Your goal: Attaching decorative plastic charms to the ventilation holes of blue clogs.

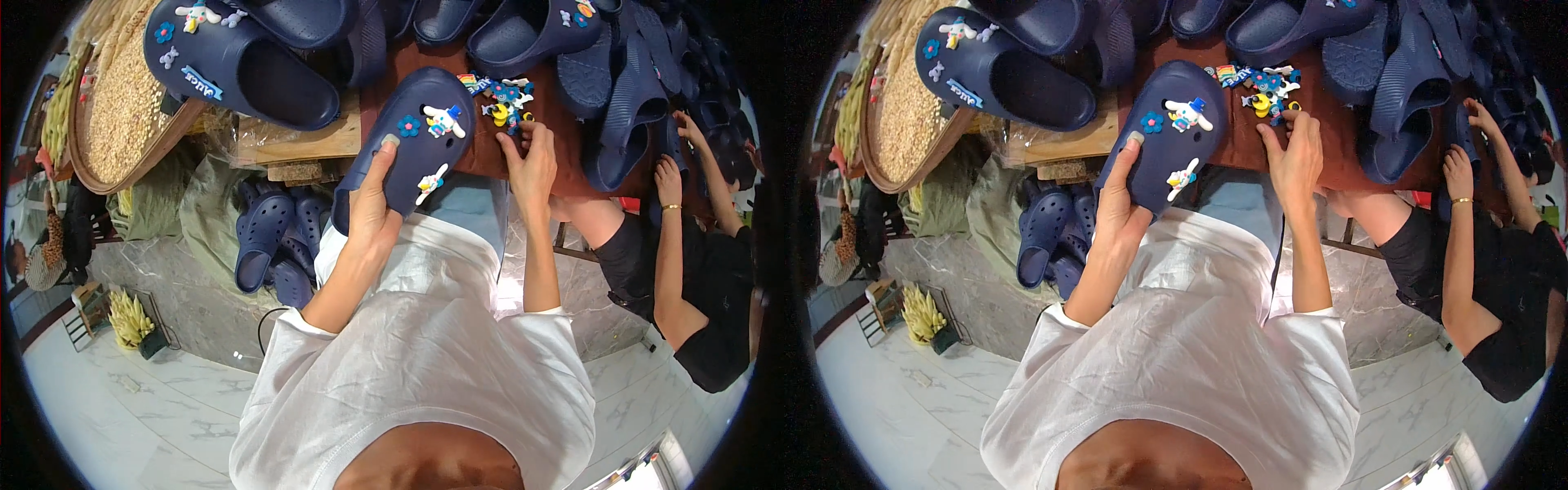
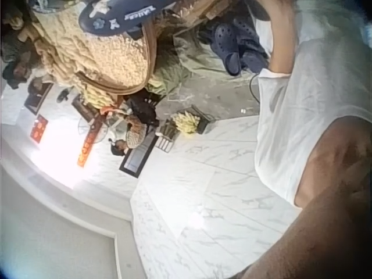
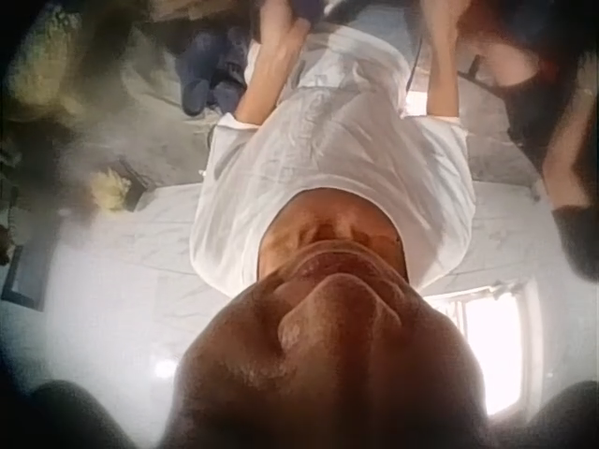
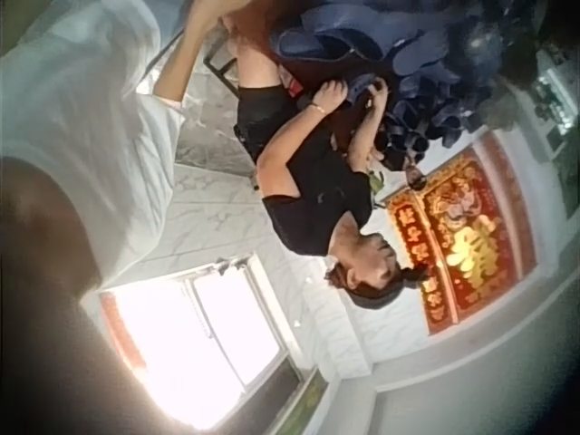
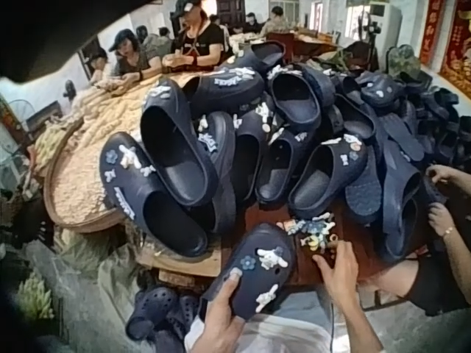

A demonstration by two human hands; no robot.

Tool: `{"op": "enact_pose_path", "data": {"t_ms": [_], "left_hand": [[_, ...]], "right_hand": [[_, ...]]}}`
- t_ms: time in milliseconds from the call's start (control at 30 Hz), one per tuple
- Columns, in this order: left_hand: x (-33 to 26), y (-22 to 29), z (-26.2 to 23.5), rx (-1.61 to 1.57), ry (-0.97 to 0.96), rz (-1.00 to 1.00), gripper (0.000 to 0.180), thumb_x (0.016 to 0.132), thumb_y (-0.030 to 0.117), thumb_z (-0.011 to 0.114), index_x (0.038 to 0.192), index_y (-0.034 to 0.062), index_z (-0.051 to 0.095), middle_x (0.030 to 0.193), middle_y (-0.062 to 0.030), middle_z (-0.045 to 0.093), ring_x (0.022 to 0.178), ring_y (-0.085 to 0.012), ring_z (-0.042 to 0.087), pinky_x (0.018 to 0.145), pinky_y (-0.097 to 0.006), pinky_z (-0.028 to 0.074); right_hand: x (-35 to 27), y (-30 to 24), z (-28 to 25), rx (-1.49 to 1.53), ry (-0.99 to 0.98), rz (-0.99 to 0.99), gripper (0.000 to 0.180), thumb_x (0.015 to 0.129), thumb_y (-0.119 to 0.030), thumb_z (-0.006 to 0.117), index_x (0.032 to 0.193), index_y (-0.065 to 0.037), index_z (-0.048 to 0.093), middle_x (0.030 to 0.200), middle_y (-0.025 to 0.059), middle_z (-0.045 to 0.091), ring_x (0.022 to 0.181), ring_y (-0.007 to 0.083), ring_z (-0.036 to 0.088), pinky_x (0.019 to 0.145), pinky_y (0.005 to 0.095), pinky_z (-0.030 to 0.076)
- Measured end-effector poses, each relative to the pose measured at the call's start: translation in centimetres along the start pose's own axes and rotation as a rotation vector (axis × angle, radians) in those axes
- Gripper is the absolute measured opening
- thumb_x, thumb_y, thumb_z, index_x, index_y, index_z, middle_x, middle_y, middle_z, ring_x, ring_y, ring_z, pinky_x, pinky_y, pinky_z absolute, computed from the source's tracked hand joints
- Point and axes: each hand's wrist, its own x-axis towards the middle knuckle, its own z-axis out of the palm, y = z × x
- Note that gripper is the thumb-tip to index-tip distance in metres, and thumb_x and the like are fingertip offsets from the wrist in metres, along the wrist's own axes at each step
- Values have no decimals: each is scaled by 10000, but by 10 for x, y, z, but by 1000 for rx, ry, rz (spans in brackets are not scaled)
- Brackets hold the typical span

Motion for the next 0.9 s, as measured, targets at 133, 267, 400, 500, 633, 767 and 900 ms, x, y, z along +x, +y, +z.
{"op": "enact_pose_path", "data": {"t_ms": [133, 267, 400, 500, 633, 767, 900], "left_hand": [[0, 2, 2, -68, -24, -17, 477, 877, 198, 701, 1272, 23, 499, 1238, -149, 595, 1121, -267, 607, 968, -432, 512], [-2, 7, 4, -130, -66, -53, 445, 901, 200, 662, 1276, 26, 500, 1270, -146, 577, 1164, -273, 574, 1021, -448, 455], [-3, 8, 5, -160, -64, -65, 403, 898, 142, 627, 1261, 19, 505, 1279, -138, 570, 1169, -282, 565, 1049, -456, 420], [-4, 9, 5, -126, -83, -61, 383, 906, 91, 569, 1263, -3, 468, 1249, -154, 567, 1145, -277, 581, 1008, -429, 473], [0, 7, 1, -98, -108, -42, 391, 889, 48, 550, 1263, -13, 456, 1239, -161, 568, 1137, -272, 585, 995, -419, 481], [1, 5, -1, -88, -115, -48, 400, 890, 43, 538, 1273, -19, 439, 1230, -162, 570, 1123, -266, 594, 987, -411, 486], [1, 4, -3, -90, -115, -43, 435, 885, 48, 536, 1294, -42, 418, 1250, -189, 557, 1144, -293, 578, 1036, -441, 441]], "right_hand": [[7, 4, 7, -13, 3, 30, 320, 811, -219, 740, 975, -18, 553, 893, 148, 606, 807, 291, 612, 689, 404, 482], [7, 12, 7, -12, 8, 42, 250, 825, -156, 715, 952, -14, 553, 861, 150, 629, 724, 285, 618, 656, 398, 486], [1, 4, -2, 152, -18, 94, 147, 855, -76, 671, 964, -1, 607, 878, 116, 648, 703, 202, 625, 653, 322, 496], [-4, -18, -5, 501, -88, 90, 148, 869, -64, 667, 1003, -5, 645, 896, 61, 654, 750, 116, 619, 680, 255, 492], [-10, -53, 0, 900, -295, 201, 127, 893, -24, 644, 1012, 18, 658, 940, 14, 642, 825, 62, 604, 727, 195, 489], [-10, -64, 14, 930, -329, 187, 158, 878, -14, 663, 1034, 6, 649, 904, -1, 624, 827, 60, 592, 725, 196, 494], [-6, -63, 19, 1022, -318, 270, 180, 847, -24, 703, 996, 10, 609, 875, 15, 612, 789, 58, 570, 714, 191, 494]]}}
